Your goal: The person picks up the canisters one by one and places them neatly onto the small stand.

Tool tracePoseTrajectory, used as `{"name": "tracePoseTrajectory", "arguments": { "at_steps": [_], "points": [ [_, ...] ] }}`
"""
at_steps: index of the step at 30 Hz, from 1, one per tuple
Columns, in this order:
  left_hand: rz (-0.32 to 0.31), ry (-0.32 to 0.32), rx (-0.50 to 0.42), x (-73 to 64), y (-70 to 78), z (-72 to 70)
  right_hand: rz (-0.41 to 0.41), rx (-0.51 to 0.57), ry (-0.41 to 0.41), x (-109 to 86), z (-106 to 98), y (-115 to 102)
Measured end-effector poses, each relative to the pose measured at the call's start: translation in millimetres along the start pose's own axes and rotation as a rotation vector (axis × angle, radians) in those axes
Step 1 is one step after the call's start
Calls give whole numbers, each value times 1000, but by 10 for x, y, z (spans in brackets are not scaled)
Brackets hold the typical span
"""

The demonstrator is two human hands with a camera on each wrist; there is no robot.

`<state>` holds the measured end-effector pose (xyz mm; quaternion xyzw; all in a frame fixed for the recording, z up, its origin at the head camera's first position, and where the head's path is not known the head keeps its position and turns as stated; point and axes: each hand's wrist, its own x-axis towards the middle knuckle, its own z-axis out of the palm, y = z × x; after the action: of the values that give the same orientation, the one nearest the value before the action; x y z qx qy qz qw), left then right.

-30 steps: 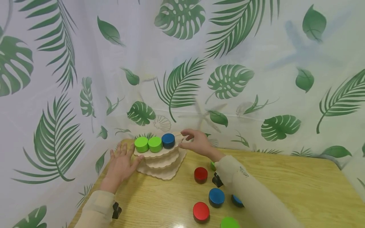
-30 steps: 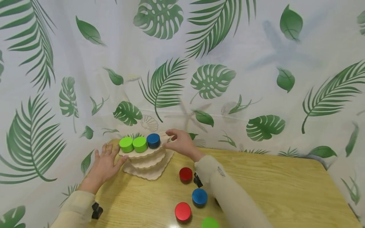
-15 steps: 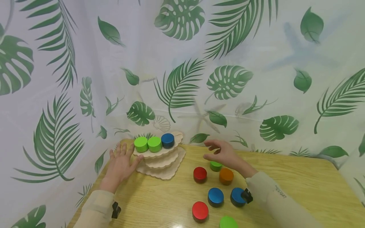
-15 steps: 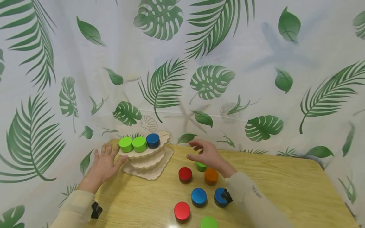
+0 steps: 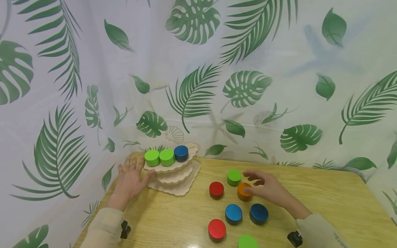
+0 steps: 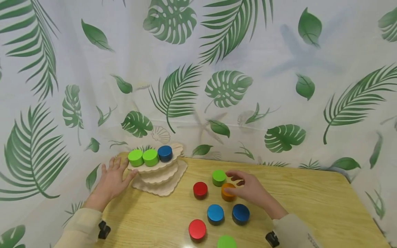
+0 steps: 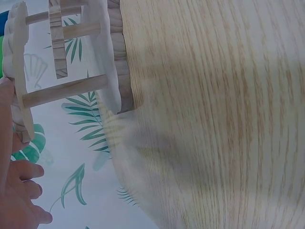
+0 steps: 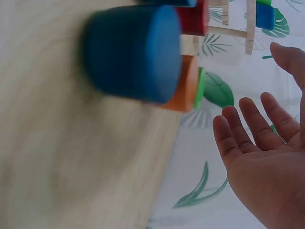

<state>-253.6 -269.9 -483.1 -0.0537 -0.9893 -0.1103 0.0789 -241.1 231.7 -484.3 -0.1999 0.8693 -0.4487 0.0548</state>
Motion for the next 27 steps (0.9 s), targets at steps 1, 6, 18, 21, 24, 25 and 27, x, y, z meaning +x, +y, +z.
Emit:
{"name": "tracePoseTrajectory", "arguments": {
  "at_steps": [1, 6, 18, 21, 24, 25, 27],
  "points": [
    [-1, -1, -2, -1, 0, -1, 10, 0, -4, -53, -11, 26],
    [3, 2, -4, -9, -1, -13, 26, 7, -14, -290, -57, 131],
    [1, 0, -10, -23, 2, -14, 40, 24, -53, -632, -128, 269],
    [3, 0, -13, -26, 6, -11, 46, 29, -72, -676, -116, 306],
    [4, 4, -16, -24, 7, -11, 68, 37, -95, -706, -98, 336],
    [5, 4, -17, -24, 9, -11, 79, 43, -104, -713, -91, 346],
    [5, 5, -17, -21, 10, -10, 98, 56, -120, -726, -78, 368]
  ]
}}
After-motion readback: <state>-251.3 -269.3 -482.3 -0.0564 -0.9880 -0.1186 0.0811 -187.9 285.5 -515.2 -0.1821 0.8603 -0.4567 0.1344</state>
